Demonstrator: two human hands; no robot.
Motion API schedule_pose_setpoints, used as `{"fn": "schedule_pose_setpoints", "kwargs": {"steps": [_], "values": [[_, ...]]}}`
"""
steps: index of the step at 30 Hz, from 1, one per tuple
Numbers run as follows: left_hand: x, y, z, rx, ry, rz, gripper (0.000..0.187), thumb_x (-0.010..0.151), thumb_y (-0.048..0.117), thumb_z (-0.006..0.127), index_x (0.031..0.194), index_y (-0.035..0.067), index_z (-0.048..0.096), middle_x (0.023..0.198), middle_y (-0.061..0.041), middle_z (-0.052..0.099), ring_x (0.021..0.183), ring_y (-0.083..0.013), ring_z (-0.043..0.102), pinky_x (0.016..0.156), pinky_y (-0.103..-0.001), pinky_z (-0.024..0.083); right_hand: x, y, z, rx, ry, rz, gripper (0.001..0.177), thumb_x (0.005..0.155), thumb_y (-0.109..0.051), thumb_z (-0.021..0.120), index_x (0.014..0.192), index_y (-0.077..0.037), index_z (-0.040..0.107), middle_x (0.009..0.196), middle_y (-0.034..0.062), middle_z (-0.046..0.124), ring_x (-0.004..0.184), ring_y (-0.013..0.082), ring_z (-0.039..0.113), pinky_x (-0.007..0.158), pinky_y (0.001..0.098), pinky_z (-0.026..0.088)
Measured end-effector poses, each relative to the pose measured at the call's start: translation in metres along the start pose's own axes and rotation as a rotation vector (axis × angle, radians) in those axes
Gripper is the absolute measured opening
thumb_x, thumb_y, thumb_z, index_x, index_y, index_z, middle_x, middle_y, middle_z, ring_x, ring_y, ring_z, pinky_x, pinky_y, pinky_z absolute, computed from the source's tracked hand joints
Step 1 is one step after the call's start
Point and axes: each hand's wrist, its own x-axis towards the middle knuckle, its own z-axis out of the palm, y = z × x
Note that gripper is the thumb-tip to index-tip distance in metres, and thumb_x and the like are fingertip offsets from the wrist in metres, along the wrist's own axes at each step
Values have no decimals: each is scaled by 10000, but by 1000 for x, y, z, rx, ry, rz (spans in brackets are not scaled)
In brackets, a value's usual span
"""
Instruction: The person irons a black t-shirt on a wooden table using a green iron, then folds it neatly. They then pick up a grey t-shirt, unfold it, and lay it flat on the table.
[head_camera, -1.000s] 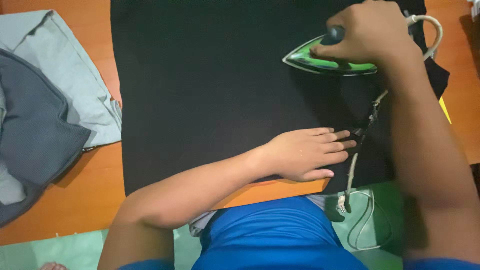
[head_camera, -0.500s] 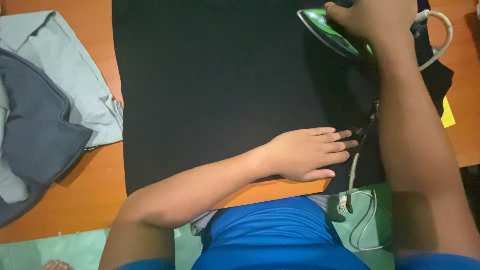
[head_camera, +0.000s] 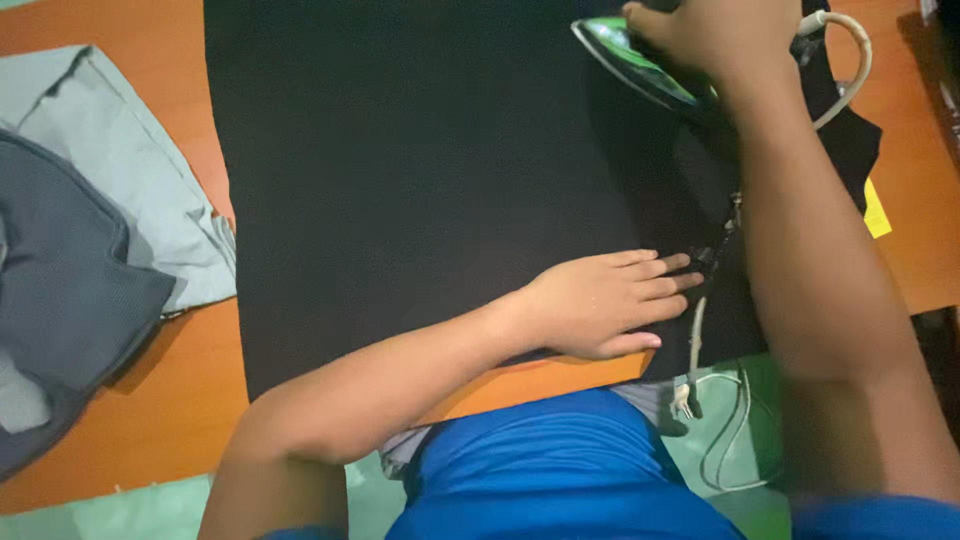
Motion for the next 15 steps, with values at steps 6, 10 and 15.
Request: {"fn": "schedule_pose_setpoints", "kwargs": {"steps": [6,10,15], "values": [[-4,3,1,-12,-10,-27,468,1036,404,508,1327,44,573,1534,-181,496,1499,-341,394,1252,-477,312,-16,-2,-15,-17,79,-242,521,912,-606,825,1030,-99,799,815,72,747,657,229,708,605,364,551],[-4,3,4,-2,-24,-30,468,1032,405,507,1328,48,570,1530,-181,502,1500,-342,392,1253,-475,311,-7,-2,-16,-22,178,-195,479,902,-568,832,1010,-103,796,839,70,754,647,238,706,560,369,544],[-4,3,6,-4,-23,-43,464,1044,408,495,1332,52,573,1502,-197,514,1486,-346,394,1253,-487,294,2,-18,-16,22,105,-18,479,922,-572,823,1069,-116,810,830,128,756,628,295,713,557,415,549]]}}
